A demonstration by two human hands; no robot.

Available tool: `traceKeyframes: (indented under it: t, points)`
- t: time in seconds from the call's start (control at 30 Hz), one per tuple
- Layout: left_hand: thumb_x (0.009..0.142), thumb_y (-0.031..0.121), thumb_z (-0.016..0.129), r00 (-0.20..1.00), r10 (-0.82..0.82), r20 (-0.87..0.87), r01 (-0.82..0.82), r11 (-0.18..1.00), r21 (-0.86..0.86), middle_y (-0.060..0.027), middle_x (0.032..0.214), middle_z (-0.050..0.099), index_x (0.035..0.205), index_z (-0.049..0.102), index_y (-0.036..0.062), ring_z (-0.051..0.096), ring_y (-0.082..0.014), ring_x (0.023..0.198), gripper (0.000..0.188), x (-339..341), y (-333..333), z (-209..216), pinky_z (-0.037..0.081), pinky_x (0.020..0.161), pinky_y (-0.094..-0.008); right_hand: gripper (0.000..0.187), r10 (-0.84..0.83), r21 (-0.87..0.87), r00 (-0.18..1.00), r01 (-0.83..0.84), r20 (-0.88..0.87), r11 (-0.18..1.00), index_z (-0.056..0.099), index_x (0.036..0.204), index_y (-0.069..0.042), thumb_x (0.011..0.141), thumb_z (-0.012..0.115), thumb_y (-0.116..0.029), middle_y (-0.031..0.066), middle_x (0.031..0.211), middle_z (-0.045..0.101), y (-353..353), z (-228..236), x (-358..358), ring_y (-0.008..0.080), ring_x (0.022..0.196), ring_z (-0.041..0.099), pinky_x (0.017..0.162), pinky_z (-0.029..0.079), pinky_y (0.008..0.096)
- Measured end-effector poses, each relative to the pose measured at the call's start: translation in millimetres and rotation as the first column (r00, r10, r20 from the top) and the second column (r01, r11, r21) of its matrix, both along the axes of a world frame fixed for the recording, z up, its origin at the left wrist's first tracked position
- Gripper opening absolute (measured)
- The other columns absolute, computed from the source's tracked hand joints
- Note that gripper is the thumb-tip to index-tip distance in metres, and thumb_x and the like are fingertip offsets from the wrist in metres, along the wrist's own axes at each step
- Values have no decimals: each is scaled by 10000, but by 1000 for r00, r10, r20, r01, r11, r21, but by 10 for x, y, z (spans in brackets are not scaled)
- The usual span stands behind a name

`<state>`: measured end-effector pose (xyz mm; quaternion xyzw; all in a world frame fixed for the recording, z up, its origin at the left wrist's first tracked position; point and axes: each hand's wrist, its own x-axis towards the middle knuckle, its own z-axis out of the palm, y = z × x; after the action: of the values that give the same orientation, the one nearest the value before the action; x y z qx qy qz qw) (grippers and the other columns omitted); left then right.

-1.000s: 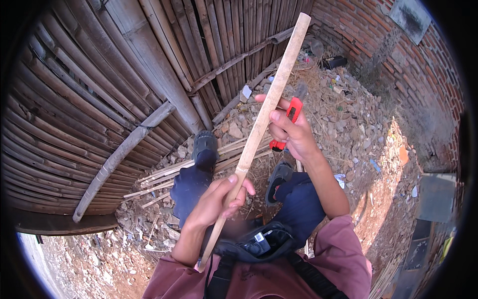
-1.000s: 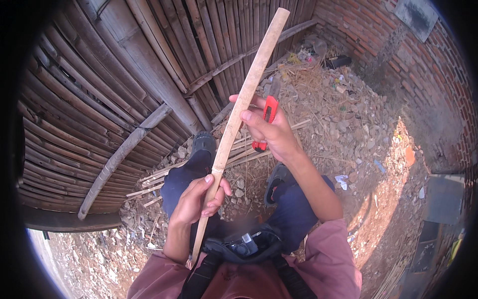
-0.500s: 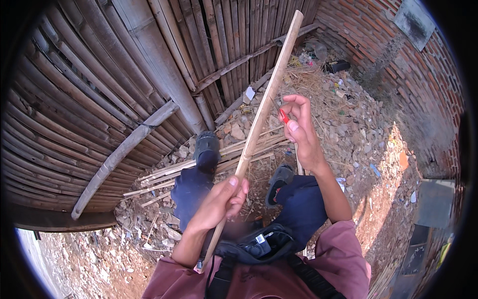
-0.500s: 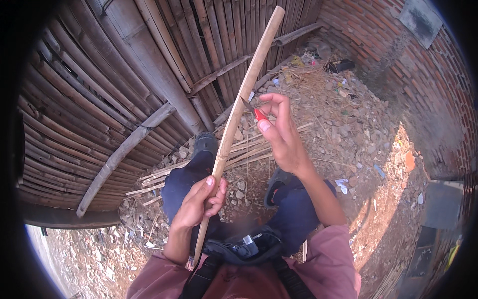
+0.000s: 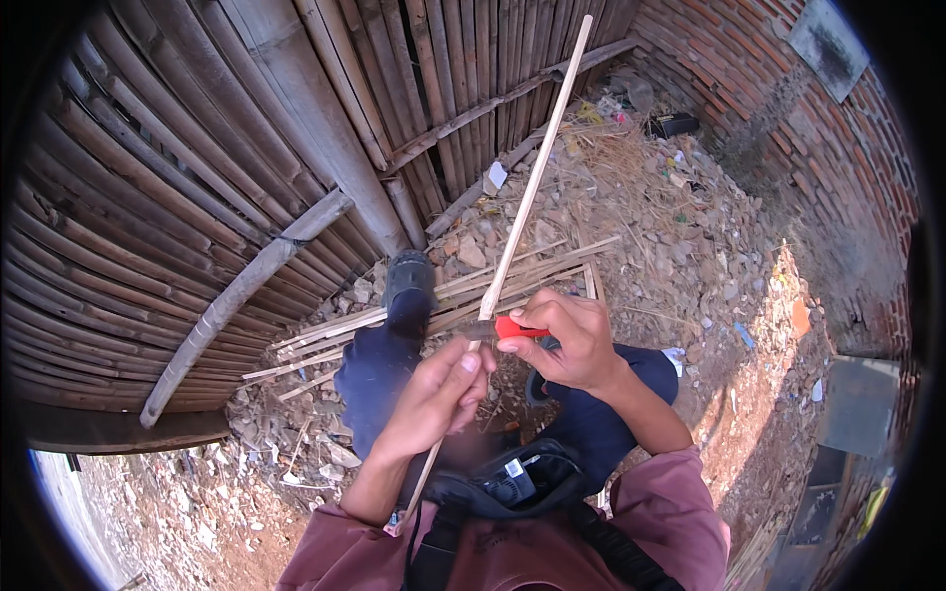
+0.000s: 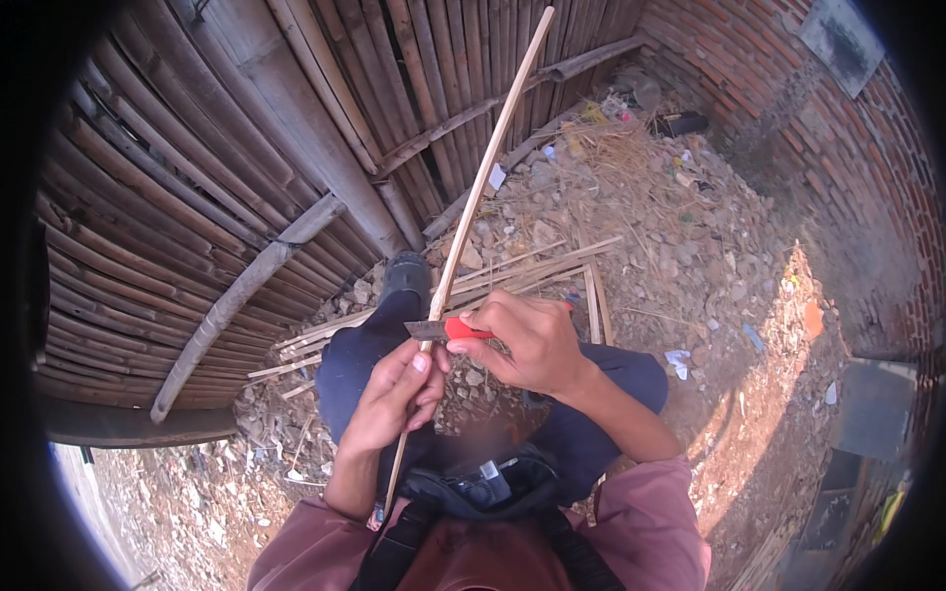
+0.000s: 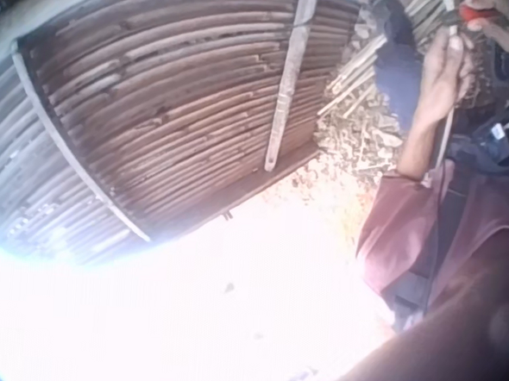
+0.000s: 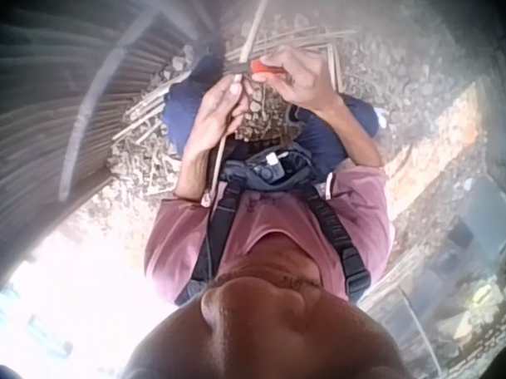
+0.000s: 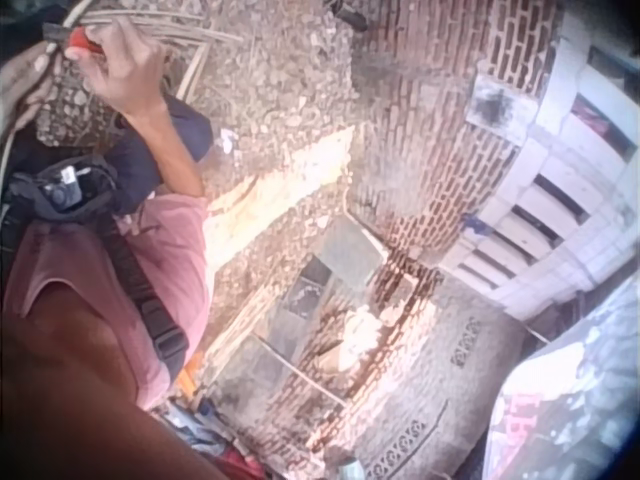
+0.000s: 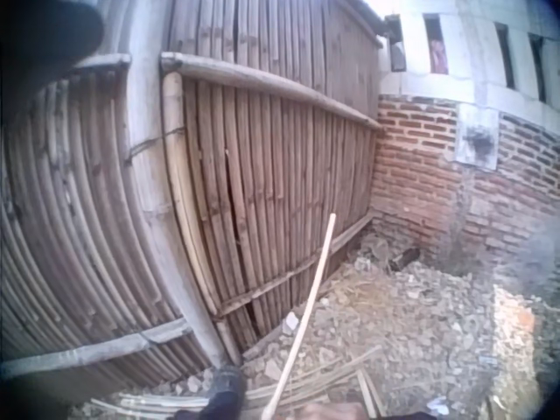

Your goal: The person uses a small red knife to shave and thin a long bamboo slat, removing long thin strips of wood by hand.

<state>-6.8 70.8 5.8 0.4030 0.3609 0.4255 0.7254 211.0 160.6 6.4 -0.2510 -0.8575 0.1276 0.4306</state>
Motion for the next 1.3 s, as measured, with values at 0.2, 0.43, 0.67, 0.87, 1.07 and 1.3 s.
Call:
traceKeyframes:
  t: [0.2,0.43,0.67,0.87,1.07,1.3]
  points:
    - [1176,347,418,992,70,-101,-68,998,18,55,658,408,1108,567,65,347,-44,492,326,46,-31,19,281,450,-222,317,-74,52,997,75,-23,996,713,912,-58,793,934,-250,60,772,670,-25,19,-32,221,614,679,521,511,328]
    - [1156,255,434,797,303,-523,-127,930,344,-144,688,582,1111,571,12,618,-318,613,282,128,-46,-43,445,582,-440,277,-110,97,994,107,25,989,761,905,-79,758,938,-232,26,735,645,-33,88,-34,196,576,647,503,495,320]
    - [1147,222,457,726,340,-597,-108,915,389,-277,720,592,1094,549,-3,626,-545,743,249,140,-38,43,451,611,-543,273,-212,237,974,189,77,953,795,924,-134,756,926,-304,-19,741,617,-41,80,12,149,570,590,491,426,310]
    - [1134,183,481,699,392,-598,-77,873,481,-278,683,584,1048,538,-13,624,-539,697,222,126,17,5,428,572,-561,320,-230,273,971,206,61,940,778,907,-109,716,949,-301,4,701,616,-16,119,8,181,542,585,478,420,321]
    - [1159,241,430,689,340,-640,-25,894,448,-199,674,573,1079,535,1,617,-469,646,274,106,23,43,431,601,-517,289,-264,346,958,212,112,914,789,925,-157,739,927,-329,-22,752,579,-5,101,67,154,599,588,524,416,301]
    - [1128,164,484,551,435,-712,-8,856,517,-298,663,599,1073,500,-21,629,-549,672,194,126,0,-26,444,580,-601,250,-259,390,946,169,193,905,775,940,-182,774,891,-328,-20,771,565,31,114,80,153,621,596,537,410,308]
